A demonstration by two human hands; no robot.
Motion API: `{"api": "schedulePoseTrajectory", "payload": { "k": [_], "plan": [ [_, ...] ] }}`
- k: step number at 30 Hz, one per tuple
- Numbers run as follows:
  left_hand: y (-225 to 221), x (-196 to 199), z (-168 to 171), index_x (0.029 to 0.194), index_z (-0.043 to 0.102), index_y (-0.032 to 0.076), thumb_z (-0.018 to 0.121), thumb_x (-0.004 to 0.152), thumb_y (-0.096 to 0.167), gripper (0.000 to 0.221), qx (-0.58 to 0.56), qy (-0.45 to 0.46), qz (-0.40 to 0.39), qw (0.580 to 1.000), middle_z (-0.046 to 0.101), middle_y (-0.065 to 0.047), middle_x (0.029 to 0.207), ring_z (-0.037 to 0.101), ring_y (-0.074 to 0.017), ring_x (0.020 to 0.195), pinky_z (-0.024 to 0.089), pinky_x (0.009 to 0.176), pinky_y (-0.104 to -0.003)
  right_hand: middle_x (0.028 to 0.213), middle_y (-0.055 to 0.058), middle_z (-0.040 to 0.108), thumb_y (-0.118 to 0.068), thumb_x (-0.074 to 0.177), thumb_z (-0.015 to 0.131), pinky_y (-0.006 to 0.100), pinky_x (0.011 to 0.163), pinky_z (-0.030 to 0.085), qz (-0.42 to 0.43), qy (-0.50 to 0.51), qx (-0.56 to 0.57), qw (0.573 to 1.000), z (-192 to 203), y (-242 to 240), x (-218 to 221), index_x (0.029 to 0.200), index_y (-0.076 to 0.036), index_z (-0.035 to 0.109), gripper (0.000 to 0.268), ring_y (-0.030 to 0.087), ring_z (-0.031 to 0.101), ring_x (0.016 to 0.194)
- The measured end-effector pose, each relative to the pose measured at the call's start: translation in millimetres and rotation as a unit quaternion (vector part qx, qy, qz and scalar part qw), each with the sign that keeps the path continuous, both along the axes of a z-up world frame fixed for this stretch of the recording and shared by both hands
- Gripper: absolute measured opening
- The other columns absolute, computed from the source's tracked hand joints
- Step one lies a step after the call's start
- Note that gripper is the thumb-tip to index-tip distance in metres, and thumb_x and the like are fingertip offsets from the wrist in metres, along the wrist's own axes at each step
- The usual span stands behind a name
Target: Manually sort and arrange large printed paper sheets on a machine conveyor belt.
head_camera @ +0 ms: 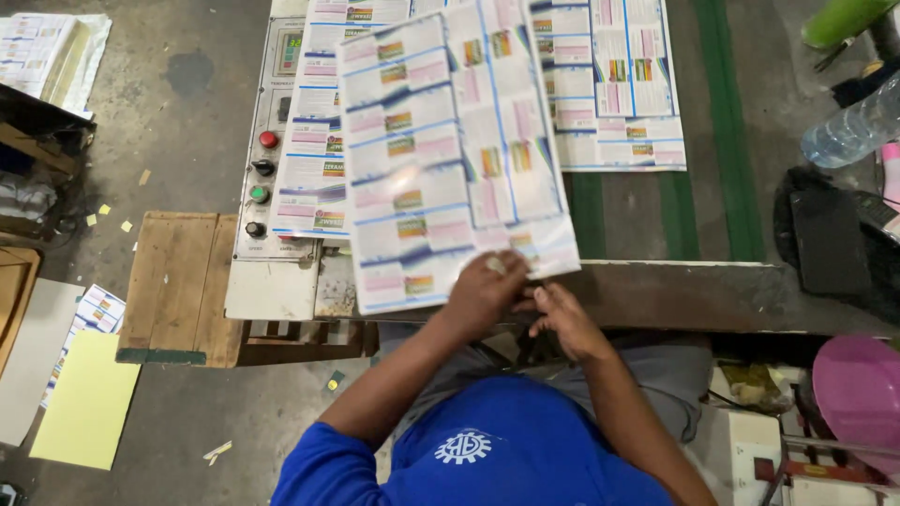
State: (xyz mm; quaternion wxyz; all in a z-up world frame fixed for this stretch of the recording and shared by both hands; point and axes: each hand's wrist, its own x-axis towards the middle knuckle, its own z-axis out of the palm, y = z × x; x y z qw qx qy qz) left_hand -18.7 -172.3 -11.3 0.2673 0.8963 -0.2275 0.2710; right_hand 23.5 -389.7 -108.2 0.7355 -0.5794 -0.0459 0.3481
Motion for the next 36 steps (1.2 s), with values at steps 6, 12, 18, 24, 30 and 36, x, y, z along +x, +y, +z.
{"api": "schedulePoseTrajectory", "payload": {
  "k": [6,12,18,24,30,36],
  "plan": [
    [3.6,-5.3,2.3,0.118,0.066,-0.003,0.072,0.085,0.026,0.044,0.059,0.070,0.011,0.996,0.068,-0.024,0.122,0.063,-0.0410,0.118,0.045,0.101,-0.056,0.098,0.005,0.073,-0.024,0.100,0.062,0.030,0.052,0.052,-0.143,0.042,-0.003,0.989,-0.9,-34.2,14.4,0.121,-0.007,0.063,0.026,0.016,0.070,0.077],
    [102.8,4.8,-24.4,0.127,0.064,0.007,0.067,0.097,0.019,0.033,0.083,0.134,0.147,0.976,0.068,-0.015,0.135,0.060,-0.0341,0.132,0.042,0.114,-0.054,0.097,0.004,0.070,-0.014,0.105,0.061,0.026,0.049,0.049,-0.285,-0.032,-0.024,0.958,0.1,-129.0,27.5,0.123,-0.008,0.063,0.020,0.012,0.064,0.070],
    [139.1,12.1,-2.2,0.137,0.056,-0.007,0.074,0.080,0.043,0.078,0.158,0.118,0.165,0.966,0.050,-0.029,0.144,0.040,-0.0443,0.135,0.033,0.106,-0.061,0.102,0.005,0.071,-0.009,0.108,0.061,0.026,0.052,0.048,-0.351,-0.066,-0.075,0.931,16.7,-201.3,11.5,0.126,-0.004,0.064,0.020,0.013,0.063,0.073],
    [167.0,19.0,-31.8,0.129,0.064,0.000,0.065,0.088,0.012,0.043,0.186,0.087,0.194,0.959,0.066,-0.021,0.135,0.064,-0.0383,0.126,0.052,0.101,-0.048,0.104,0.005,0.070,-0.010,0.110,0.060,0.027,0.055,0.047,-0.416,-0.050,-0.184,0.889,48.3,-215.0,-15.9,0.127,-0.002,0.065,0.020,0.014,0.063,0.074],
    [159.6,8.8,2.3,0.112,0.073,0.011,0.072,0.085,0.010,0.026,0.056,0.043,0.263,0.962,0.074,-0.012,0.085,0.071,-0.0328,0.077,0.055,0.065,-0.045,0.106,0.007,0.070,-0.012,0.110,0.057,0.027,0.056,0.049,-0.374,-0.079,-0.194,0.903,38.7,-199.7,-26.9,0.130,-0.003,0.063,0.022,0.014,0.065,0.077],
    [150.0,0.1,2.6,0.109,0.074,0.013,0.077,0.090,0.010,0.020,0.028,0.022,0.287,0.957,0.071,-0.013,0.078,0.070,-0.0331,0.073,0.053,0.063,-0.046,0.105,0.007,0.072,-0.018,0.109,0.054,0.026,0.050,0.047,-0.277,-0.059,-0.154,0.947,13.1,-155.1,28.1,0.133,-0.005,0.057,0.028,0.017,0.071,0.077]
  ]
}}
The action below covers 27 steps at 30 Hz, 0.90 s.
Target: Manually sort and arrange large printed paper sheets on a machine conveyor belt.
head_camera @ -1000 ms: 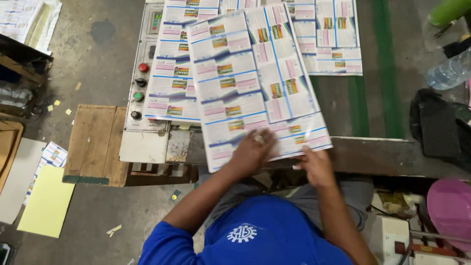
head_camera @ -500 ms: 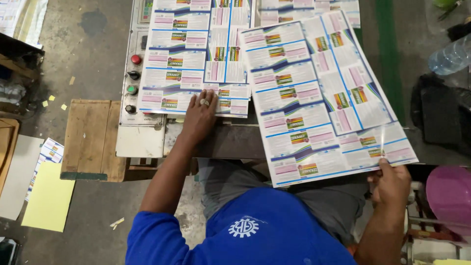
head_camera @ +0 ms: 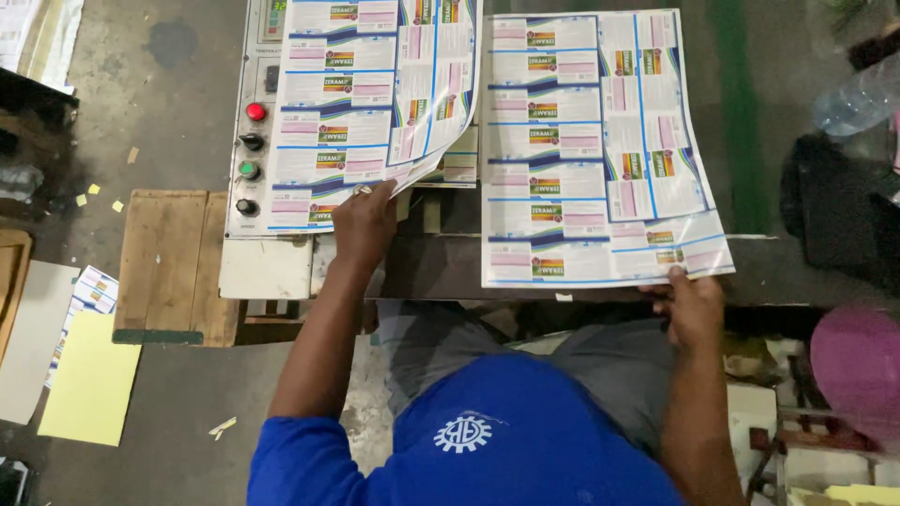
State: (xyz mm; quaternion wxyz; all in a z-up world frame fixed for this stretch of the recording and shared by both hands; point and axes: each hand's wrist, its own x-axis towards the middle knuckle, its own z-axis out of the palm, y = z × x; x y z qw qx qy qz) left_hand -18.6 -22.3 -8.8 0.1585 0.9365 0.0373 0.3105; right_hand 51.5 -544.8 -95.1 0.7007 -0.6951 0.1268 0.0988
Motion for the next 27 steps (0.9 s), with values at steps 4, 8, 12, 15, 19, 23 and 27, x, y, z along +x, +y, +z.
{"api": "schedulePoseTrajectory", "payload": {
  "k": [4,8,12,15,19,23,27],
  "plan": [
    [-9.7,-6.5,4.4,0.112,0.074,0.012,0.076,0.088,0.009,0.024,-0.009,-0.001,-0.004,1.000,0.070,-0.014,0.077,0.070,-0.0330,0.072,0.053,0.062,-0.046,0.107,0.007,0.074,-0.019,0.109,0.052,0.027,0.048,0.045,0.023,-0.019,-0.007,1.000,-7.6,29.1,69.5,0.133,-0.005,0.058,0.029,0.019,0.072,0.077],
    [-19.3,-11.1,5.7,0.113,0.072,0.011,0.075,0.087,0.007,0.026,-0.032,-0.023,-0.027,0.999,0.075,-0.013,0.091,0.072,-0.0330,0.079,0.056,0.067,-0.045,0.110,0.010,0.072,-0.024,0.111,0.053,0.026,0.050,0.046,0.035,-0.018,0.009,0.999,1.8,47.8,116.0,0.138,-0.005,0.053,0.033,0.020,0.073,0.081],
    [-27.0,-20.4,5.2,0.122,0.070,0.009,0.067,0.082,-0.001,0.041,-0.014,-0.049,-0.045,0.998,0.074,-0.015,0.115,0.073,-0.0345,0.090,0.058,0.076,-0.044,0.116,0.014,0.071,-0.027,0.109,0.054,0.027,0.053,0.050,0.034,0.019,0.006,0.999,17.0,56.4,115.5,0.150,-0.007,0.038,0.049,0.020,0.074,0.087],
    [-55.1,-28.5,25.4,0.125,0.069,0.011,0.068,0.083,0.000,0.044,-0.037,-0.045,-0.089,0.994,0.075,-0.015,0.117,0.073,-0.0321,0.086,0.059,0.075,-0.043,0.119,0.016,0.072,-0.025,0.104,0.056,0.027,0.055,0.050,0.040,0.032,0.031,0.998,-1.3,57.6,76.9,0.160,-0.011,0.032,0.063,0.019,0.071,0.083],
    [-108.1,-23.0,10.1,0.126,0.070,0.007,0.070,0.081,0.001,0.045,-0.030,-0.015,-0.142,0.989,0.076,-0.015,0.118,0.071,-0.0286,0.082,0.057,0.070,-0.041,0.120,0.016,0.074,-0.026,0.105,0.058,0.026,0.056,0.050,0.140,0.018,0.059,0.988,10.6,103.2,4.3,0.155,-0.003,0.046,0.056,0.018,0.072,0.085],
    [-159.5,-15.7,-11.8,0.130,0.065,0.003,0.073,0.086,0.010,0.046,-0.046,0.034,-0.229,0.972,0.069,-0.017,0.127,0.070,-0.0342,0.109,0.057,0.088,-0.043,0.119,0.011,0.072,-0.027,0.101,0.058,0.026,0.056,0.052,0.245,0.030,0.117,0.962,23.0,138.6,-31.2,0.143,-0.007,0.051,0.047,0.016,0.073,0.088],
    [-166.0,-6.9,11.1,0.129,0.062,-0.001,0.078,0.086,0.034,0.057,-0.056,0.071,-0.332,0.939,0.065,-0.023,0.131,0.062,-0.0404,0.123,0.050,0.102,-0.050,0.107,0.011,0.072,-0.023,0.105,0.059,0.027,0.053,0.050,0.161,0.054,0.148,0.974,7.6,121.8,-19.2,0.130,-0.003,0.059,0.032,0.018,0.073,0.083]
  ]
}}
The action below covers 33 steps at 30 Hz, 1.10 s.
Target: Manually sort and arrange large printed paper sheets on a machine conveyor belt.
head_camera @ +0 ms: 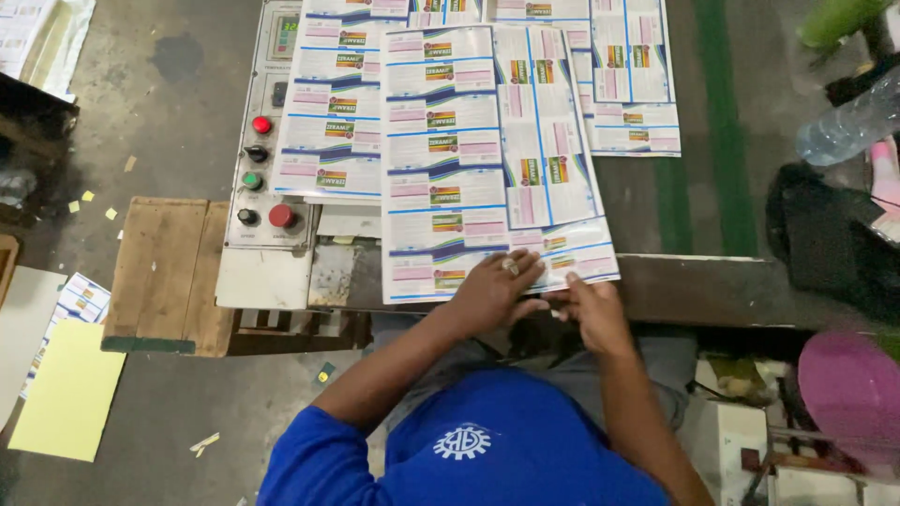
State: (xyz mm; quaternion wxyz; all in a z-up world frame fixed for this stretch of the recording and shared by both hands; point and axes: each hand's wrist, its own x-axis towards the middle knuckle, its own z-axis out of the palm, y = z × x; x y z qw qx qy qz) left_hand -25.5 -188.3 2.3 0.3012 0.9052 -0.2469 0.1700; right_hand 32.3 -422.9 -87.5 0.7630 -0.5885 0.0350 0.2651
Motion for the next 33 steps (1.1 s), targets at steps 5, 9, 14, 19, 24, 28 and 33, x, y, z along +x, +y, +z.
{"api": "schedulePoseTrajectory", "payload": {
  "k": [5,9,14,19,24,28,33],
  "plan": [
    [84.8,44.0,-59.2,0.133,0.065,0.005,0.072,0.092,0.036,0.052,0.081,-0.017,0.114,0.990,0.065,-0.016,0.139,0.057,-0.0369,0.134,0.044,0.111,-0.052,0.102,0.008,0.073,-0.016,0.105,0.058,0.026,0.049,0.047,-0.102,-0.053,-0.069,0.991,16.9,-65.1,10.0,0.129,-0.005,0.058,0.026,0.017,0.071,0.073],
    [151.8,54.3,-55.6,0.143,0.055,0.000,0.073,0.090,0.047,0.073,0.150,0.005,0.259,0.954,0.051,-0.022,0.150,0.042,-0.0425,0.143,0.034,0.114,-0.060,0.103,0.008,0.072,-0.009,0.108,0.059,0.026,0.049,0.046,-0.147,-0.086,-0.111,0.979,5.3,-126.8,6.4,0.129,-0.004,0.059,0.022,0.017,0.070,0.073],
    [167.1,38.7,-59.2,0.145,0.046,-0.009,0.075,0.083,0.047,0.088,0.198,0.062,0.283,0.936,0.040,-0.030,0.154,0.032,-0.0473,0.144,0.028,0.111,-0.067,0.105,0.008,0.072,-0.010,0.113,0.059,0.026,0.054,0.047,-0.170,-0.092,-0.135,0.972,5.4,-178.7,-20.7,0.129,-0.003,0.061,0.019,0.017,0.069,0.075],
    [186.4,36.6,-92.8,0.143,0.053,0.005,0.068,0.097,0.020,0.051,0.315,-0.043,0.295,0.901,0.061,-0.019,0.149,0.059,-0.0385,0.138,0.048,0.108,-0.054,0.104,0.007,0.072,-0.012,0.113,0.058,0.026,0.054,0.048,-0.197,-0.080,-0.151,0.966,2.2,-205.5,-38.3,0.129,-0.006,0.061,0.018,0.015,0.067,0.073],
    [187.5,35.5,-21.5,0.110,0.070,0.013,0.069,0.099,0.014,0.012,0.094,-0.084,0.355,0.926,0.069,-0.013,0.072,0.070,-0.0343,0.066,0.053,0.058,-0.047,0.103,0.009,0.072,-0.014,0.114,0.057,0.029,0.052,0.045,-0.187,-0.065,-0.229,0.953,18.3,-178.7,-46.0,0.129,0.000,0.063,0.021,0.016,0.066,0.075],
    [168.9,23.9,16.7,0.110,0.074,0.008,0.069,0.101,0.011,0.011,0.042,-0.092,0.368,0.924,0.067,-0.017,0.069,0.067,-0.0370,0.064,0.050,0.056,-0.049,0.104,0.008,0.071,-0.012,0.112,0.058,0.027,0.054,0.046,-0.191,-0.082,-0.182,0.961,16.3,-155.2,-30.5,0.129,0.000,0.060,0.021,0.016,0.068,0.075],
    [151.8,8.9,15.3,0.113,0.073,0.008,0.066,0.098,0.008,0.016,0.000,-0.099,0.364,0.926,0.069,-0.018,0.076,0.068,-0.0382,0.068,0.050,0.058,-0.049,0.106,0.007,0.072,-0.013,0.109,0.057,0.026,0.051,0.045,-0.170,-0.085,-0.100,0.977,-6.2,-129.5,17.7,0.131,-0.004,0.059,0.023,0.015,0.068,0.073]
  ]
}}
